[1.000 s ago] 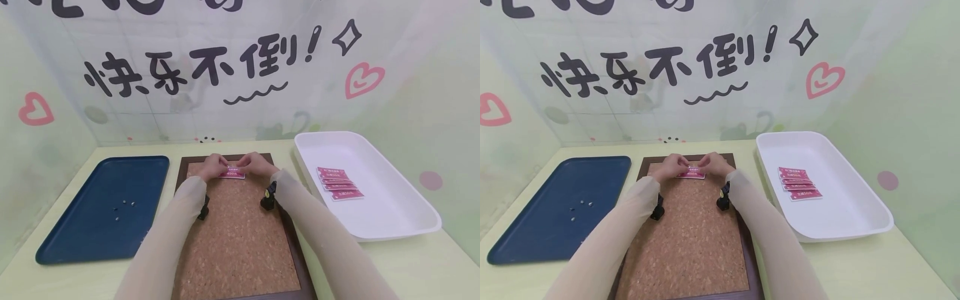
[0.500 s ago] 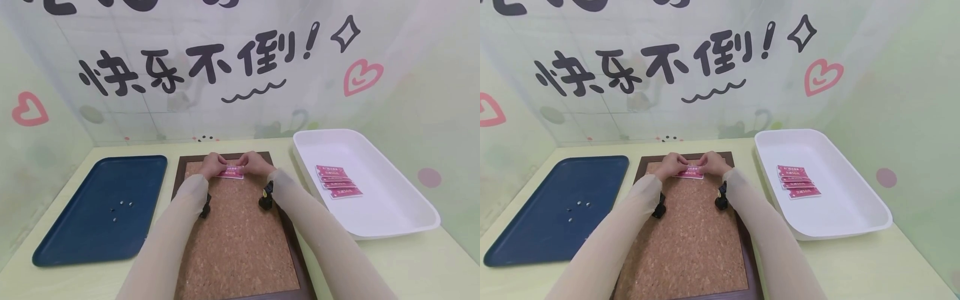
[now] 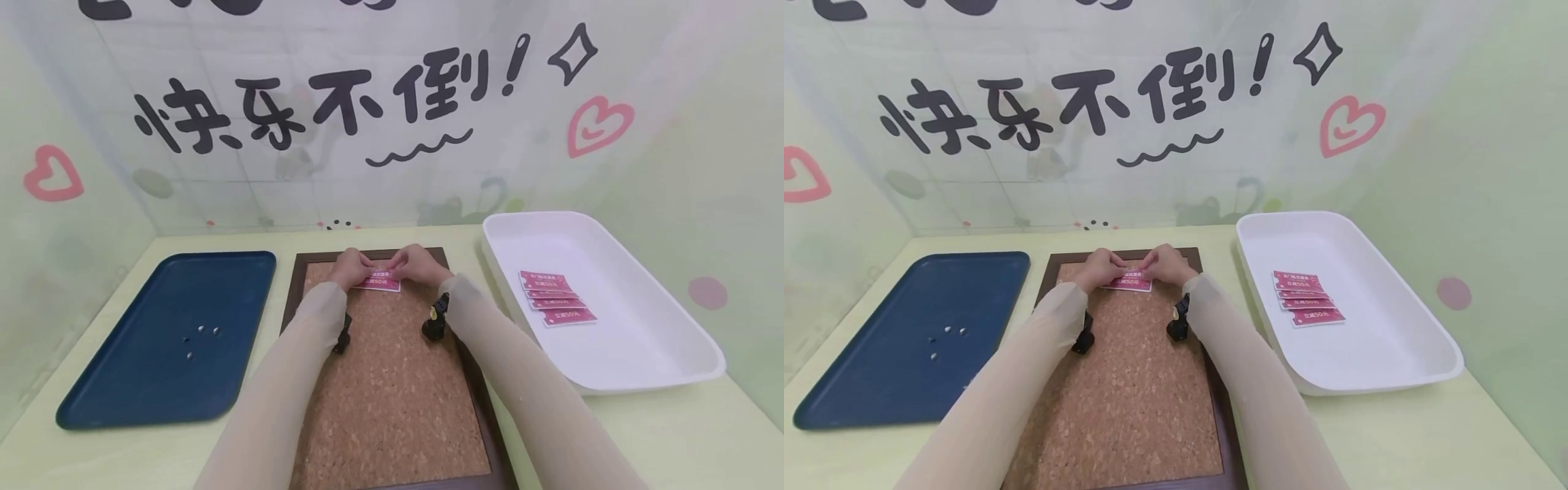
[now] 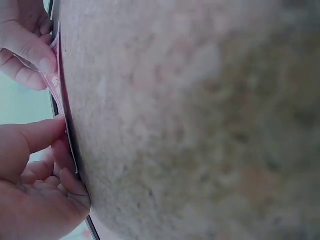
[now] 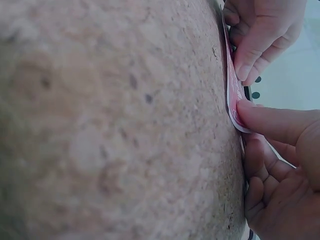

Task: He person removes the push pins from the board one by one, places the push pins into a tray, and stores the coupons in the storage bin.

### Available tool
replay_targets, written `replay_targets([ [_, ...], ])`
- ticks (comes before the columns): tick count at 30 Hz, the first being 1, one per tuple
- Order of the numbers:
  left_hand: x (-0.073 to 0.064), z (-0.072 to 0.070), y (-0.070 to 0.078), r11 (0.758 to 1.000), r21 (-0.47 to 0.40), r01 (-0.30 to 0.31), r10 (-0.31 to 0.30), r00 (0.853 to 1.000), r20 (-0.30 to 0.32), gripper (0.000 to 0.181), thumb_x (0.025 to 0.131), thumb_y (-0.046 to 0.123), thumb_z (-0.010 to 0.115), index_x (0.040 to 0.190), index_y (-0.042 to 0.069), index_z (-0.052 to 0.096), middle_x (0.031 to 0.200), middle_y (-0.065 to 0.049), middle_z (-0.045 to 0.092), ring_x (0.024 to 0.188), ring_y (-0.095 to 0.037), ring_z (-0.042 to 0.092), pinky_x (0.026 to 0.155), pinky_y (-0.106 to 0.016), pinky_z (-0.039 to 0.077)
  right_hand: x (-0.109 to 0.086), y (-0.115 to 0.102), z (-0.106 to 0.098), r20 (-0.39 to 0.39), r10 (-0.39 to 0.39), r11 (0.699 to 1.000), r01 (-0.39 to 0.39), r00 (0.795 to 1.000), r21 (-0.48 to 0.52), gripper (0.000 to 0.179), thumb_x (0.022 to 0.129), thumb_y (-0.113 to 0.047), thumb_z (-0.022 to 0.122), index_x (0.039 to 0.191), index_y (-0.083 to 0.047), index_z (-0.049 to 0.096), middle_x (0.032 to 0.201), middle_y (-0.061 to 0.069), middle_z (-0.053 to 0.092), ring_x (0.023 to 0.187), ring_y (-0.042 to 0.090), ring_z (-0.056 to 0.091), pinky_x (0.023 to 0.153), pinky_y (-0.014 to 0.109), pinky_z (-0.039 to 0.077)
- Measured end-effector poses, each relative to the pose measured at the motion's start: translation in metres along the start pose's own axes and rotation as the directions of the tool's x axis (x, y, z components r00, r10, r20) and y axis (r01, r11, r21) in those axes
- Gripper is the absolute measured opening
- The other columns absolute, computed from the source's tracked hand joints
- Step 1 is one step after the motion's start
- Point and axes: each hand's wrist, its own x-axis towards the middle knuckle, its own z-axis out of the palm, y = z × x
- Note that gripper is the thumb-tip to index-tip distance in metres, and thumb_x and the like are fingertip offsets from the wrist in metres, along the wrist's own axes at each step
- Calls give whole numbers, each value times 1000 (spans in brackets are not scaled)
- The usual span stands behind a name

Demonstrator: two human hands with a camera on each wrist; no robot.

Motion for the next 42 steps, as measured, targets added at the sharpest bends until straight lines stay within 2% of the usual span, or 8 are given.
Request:
replay_targets([
  [5,-1,0,4,1000,17,2,-3,1000,15,21,89,5,57,106,-3,65,105,-16,62,88,-20,56,70,-26,44,1,3,-2,0,-17,1000,17,1000,1,17,81,-7,69,95,3,68,90,11,64,76,16,54,67,25,43],
  [9,-3,1,5,999,36,16,-17,1000,14,22,90,5,55,110,-1,63,106,-15,61,92,-20,56,75,-28,45,2,3,-2,16,-26,1000,26,1000,-3,16,82,-7,68,95,3,68,88,10,64,75,16,53,68,25,43],
  [15,-3,4,1,999,33,-9,9,1000,-22,14,88,4,56,99,-2,62,97,-14,59,89,-22,55,74,-29,45,4,4,-4,58,-30,999,31,998,-11,16,83,-6,67,97,3,68,88,10,64,78,16,54,72,27,43],
  [17,-2,3,3,999,37,-4,4,1000,-8,17,89,4,56,103,-3,62,103,-16,59,93,-23,55,77,-30,45,5,3,-5,71,-24,1000,25,997,-8,17,83,-6,67,97,3,68,88,10,64,78,16,54,73,27,43],
  [30,-4,1,8,996,81,49,-52,998,37,20,93,11,52,102,-4,63,93,-12,57,78,-17,50,63,-23,39,6,5,-6,91,-20,1000,19,996,21,16,84,-5,65,98,3,67,86,10,64,77,16,55,72,26,43],
  [37,10,6,5,989,97,112,-119,991,65,19,94,12,50,99,-3,60,92,-11,55,79,-18,52,67,-28,42,5,8,-5,106,-16,999,12,994,37,16,84,-5,65,99,3,65,85,8,61,75,14,52,68,24,42],
  [39,17,8,1,989,112,94,-101,993,64,17,94,11,51,97,-3,60,90,-12,55,77,-19,52,66,-29,43,5,8,-5,113,-21,999,17,993,43,17,84,-5,64,99,4,65,85,9,60,75,14,52,67,23,42],
  [42,17,7,0,989,118,90,-98,993,68,17,94,11,51,97,-4,59,91,-13,55,78,-20,52,68,-30,43,4,7,-6,122,-26,999,21,992,44,17,85,-5,64,99,4,64,86,9,60,76,15,52,68,23,42],
])
